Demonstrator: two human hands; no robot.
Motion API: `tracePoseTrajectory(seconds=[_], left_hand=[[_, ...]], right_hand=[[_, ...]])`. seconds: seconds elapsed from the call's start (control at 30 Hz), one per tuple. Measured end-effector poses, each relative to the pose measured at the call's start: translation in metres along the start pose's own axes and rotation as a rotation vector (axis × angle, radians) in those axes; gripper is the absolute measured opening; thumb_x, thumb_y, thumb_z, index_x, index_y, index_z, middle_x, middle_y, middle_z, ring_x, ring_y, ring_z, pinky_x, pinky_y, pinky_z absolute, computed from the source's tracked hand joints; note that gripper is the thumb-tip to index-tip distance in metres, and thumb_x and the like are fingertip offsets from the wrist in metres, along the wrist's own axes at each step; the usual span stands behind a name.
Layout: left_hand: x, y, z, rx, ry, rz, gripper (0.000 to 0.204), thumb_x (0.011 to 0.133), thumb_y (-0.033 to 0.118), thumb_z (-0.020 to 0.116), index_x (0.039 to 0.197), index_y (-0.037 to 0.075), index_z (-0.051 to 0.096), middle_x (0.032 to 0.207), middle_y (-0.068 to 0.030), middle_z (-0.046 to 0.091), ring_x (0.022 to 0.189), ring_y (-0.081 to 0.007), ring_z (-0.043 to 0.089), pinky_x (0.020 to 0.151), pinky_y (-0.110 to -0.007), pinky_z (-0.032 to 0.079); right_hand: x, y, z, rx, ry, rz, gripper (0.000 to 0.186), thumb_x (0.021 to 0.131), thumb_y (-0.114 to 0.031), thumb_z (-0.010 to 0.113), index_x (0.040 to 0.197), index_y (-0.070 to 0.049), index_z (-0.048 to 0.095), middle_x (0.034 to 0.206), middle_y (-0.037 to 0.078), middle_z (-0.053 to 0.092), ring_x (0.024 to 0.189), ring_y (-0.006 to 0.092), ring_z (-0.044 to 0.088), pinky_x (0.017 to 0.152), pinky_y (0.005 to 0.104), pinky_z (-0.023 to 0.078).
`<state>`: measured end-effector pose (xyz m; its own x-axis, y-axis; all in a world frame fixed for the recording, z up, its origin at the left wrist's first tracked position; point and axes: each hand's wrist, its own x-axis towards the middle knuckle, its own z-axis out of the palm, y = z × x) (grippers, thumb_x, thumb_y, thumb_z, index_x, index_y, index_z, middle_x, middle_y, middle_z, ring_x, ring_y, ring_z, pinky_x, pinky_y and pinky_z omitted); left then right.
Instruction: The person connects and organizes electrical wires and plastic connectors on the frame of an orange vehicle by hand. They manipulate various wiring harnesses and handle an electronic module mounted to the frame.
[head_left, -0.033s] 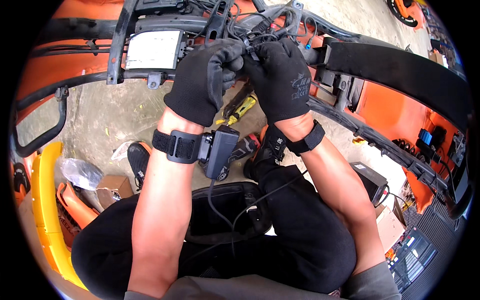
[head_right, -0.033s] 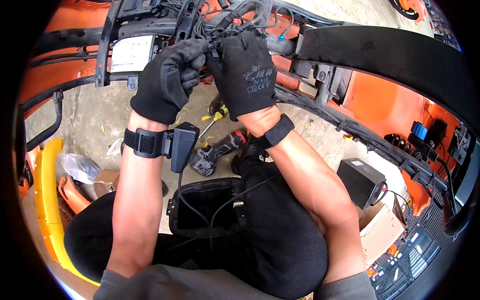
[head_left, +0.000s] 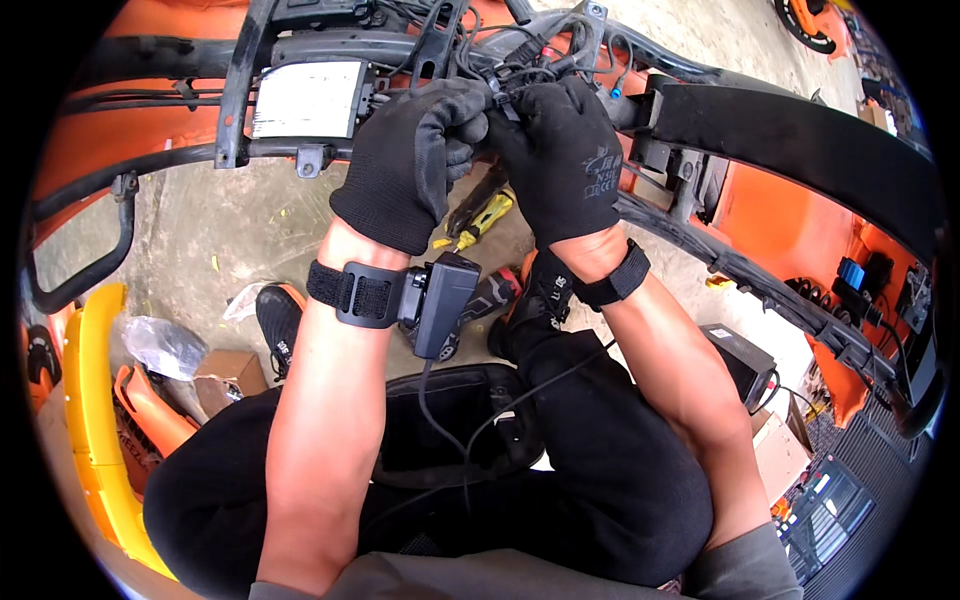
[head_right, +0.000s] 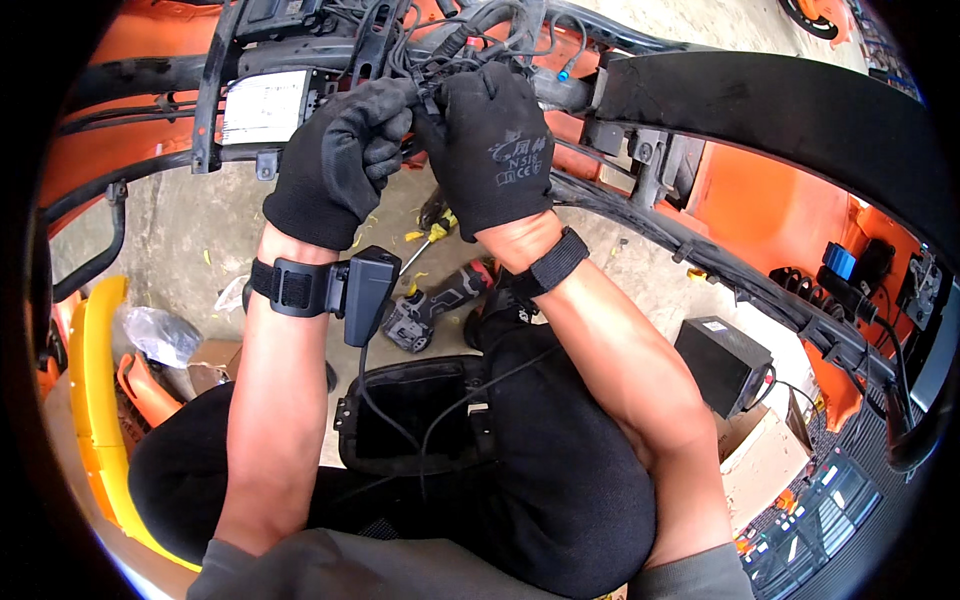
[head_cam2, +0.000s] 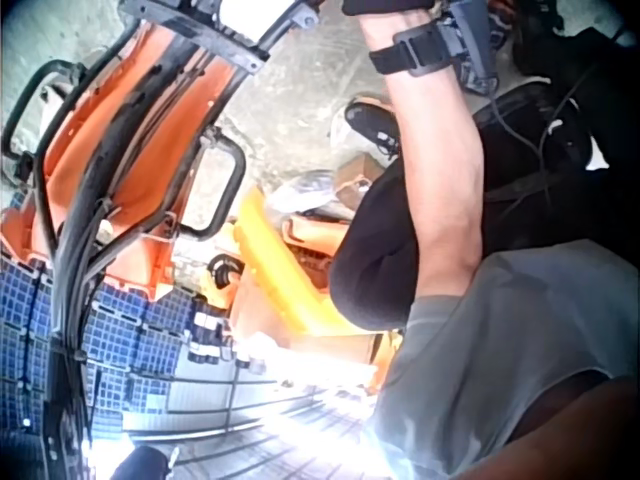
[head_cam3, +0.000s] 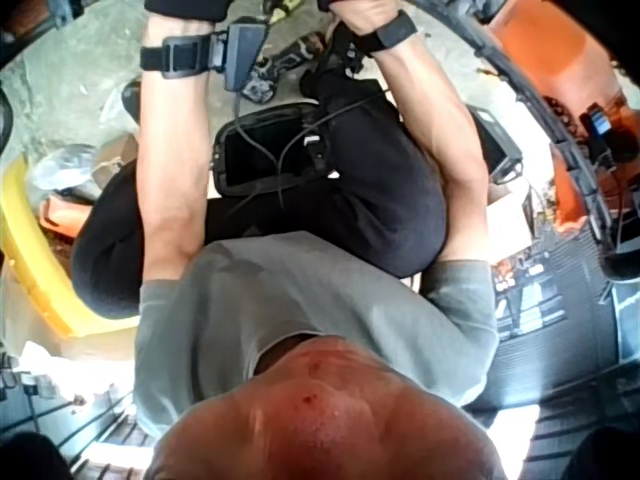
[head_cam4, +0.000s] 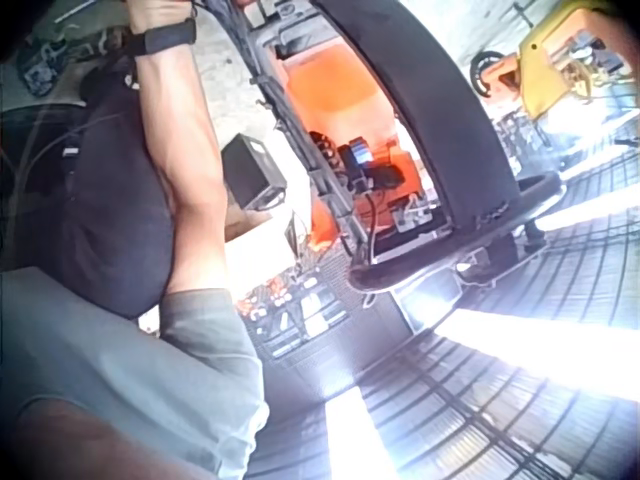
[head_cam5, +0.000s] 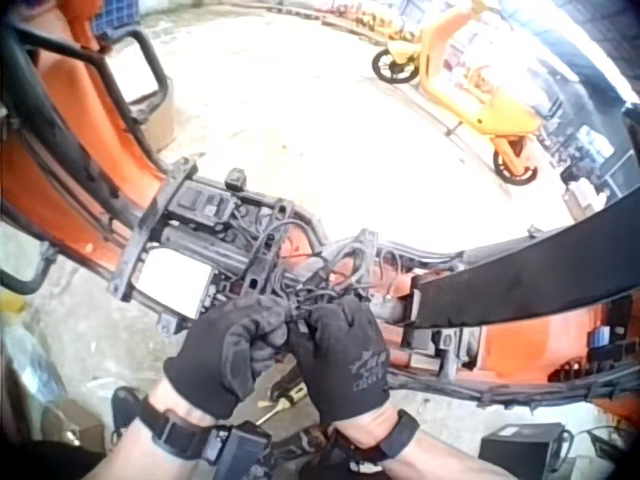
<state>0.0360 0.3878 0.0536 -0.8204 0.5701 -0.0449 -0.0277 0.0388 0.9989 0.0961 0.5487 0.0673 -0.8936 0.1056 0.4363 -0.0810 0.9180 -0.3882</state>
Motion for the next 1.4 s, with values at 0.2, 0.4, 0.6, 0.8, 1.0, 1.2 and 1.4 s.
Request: tracePoseTrajectory(seconds=[0.2,0.4,0.6,0.8,1.0,1.2,1.4], left_hand=[[-0.004,0.012,0.008,-0.328,0.04,-0.2,0.031,0.103,0.008,0.049,0.129,-0.001,0.063,0.084,0.0005,0.058,0.061,-0.0041,0.04,0.054,-0.018,0.037],[-0.005,0.005,0.011,-0.426,0.073,-0.166,0.03,0.104,0.013,0.051,0.126,-0.001,0.064,0.082,0.0005,0.058,0.059,-0.0042,0.04,0.053,-0.019,0.035],[-0.006,0.008,0.014,-0.562,0.088,-0.221,0.028,0.103,0.014,0.053,0.124,0.0,0.065,0.079,0.0019,0.057,0.058,-0.0034,0.04,0.052,-0.018,0.034],[-0.008,0.013,0.019,-0.691,0.114,-0.209,0.025,0.101,0.013,0.052,0.117,-0.002,0.065,0.075,0.0021,0.054,0.056,-0.0014,0.039,0.05,-0.018,0.032],[-0.006,0.017,0.015,-0.69,0.029,-0.096,0.033,0.103,0.018,0.049,0.129,0.004,0.062,0.079,0.0022,0.053,0.058,-0.0045,0.04,0.053,-0.018,0.034],[-0.026,0.028,0.001,-0.735,0.254,-0.25,0.027,0.093,0.003,0.058,0.12,0.001,0.065,0.077,0.0006,0.057,0.054,-0.0056,0.046,0.049,-0.024,0.037],[-0.034,0.029,0.014,-0.461,0.443,-0.248,0.027,0.099,0.014,0.056,0.12,-0.001,0.064,0.081,-0.0006,0.061,0.057,-0.0049,0.046,0.05,-0.021,0.035]], right_hand=[[0.0,0.002,-0.001,0.064,0.006,0.001,0.023,0.08,-0.02,0.078,0.093,-0.008,0.064,0.091,0.015,0.06,0.088,0.0372,0.06,0.075,0.0465,0.049],[0.0,0.0,-0.002,0.082,-0.001,0.039,0.023,0.08,-0.02,0.078,0.091,-0.007,0.061,0.089,0.015,0.059,0.087,0.0374,0.06,0.073,0.0469,0.048],[0.001,0.0,0.001,0.104,0.036,0.034,0.022,0.079,-0.016,0.078,0.089,-0.006,0.062,0.085,0.015,0.059,0.083,0.037,0.06,0.07,0.0461,0.047],[0.006,-0.004,-0.009,0.313,0.001,0.12,0.019,0.079,-0.011,0.078,0.088,-0.004,0.064,0.081,0.013,0.062,0.077,0.035,0.061,0.066,0.0428,0.047],[0.019,-0.013,-0.018,0.369,0.045,0.083,0.016,0.082,-0.012,0.077,0.09,-0.004,0.066,0.079,0.013,0.064,0.076,0.0342,0.062,0.066,0.0409,0.048],[0.019,-0.015,-0.033,0.323,-0.057,0.169,0.014,0.085,-0.014,0.074,0.09,-0.004,0.066,0.08,0.015,0.065,0.08,0.0349,0.063,0.071,0.0425,0.049],[0.01,-0.008,-0.041,0.294,-0.078,0.222,0.014,0.087,-0.012,0.072,0.093,-0.003,0.064,0.086,0.016,0.064,0.084,0.0362,0.062,0.073,0.0432,0.049]])
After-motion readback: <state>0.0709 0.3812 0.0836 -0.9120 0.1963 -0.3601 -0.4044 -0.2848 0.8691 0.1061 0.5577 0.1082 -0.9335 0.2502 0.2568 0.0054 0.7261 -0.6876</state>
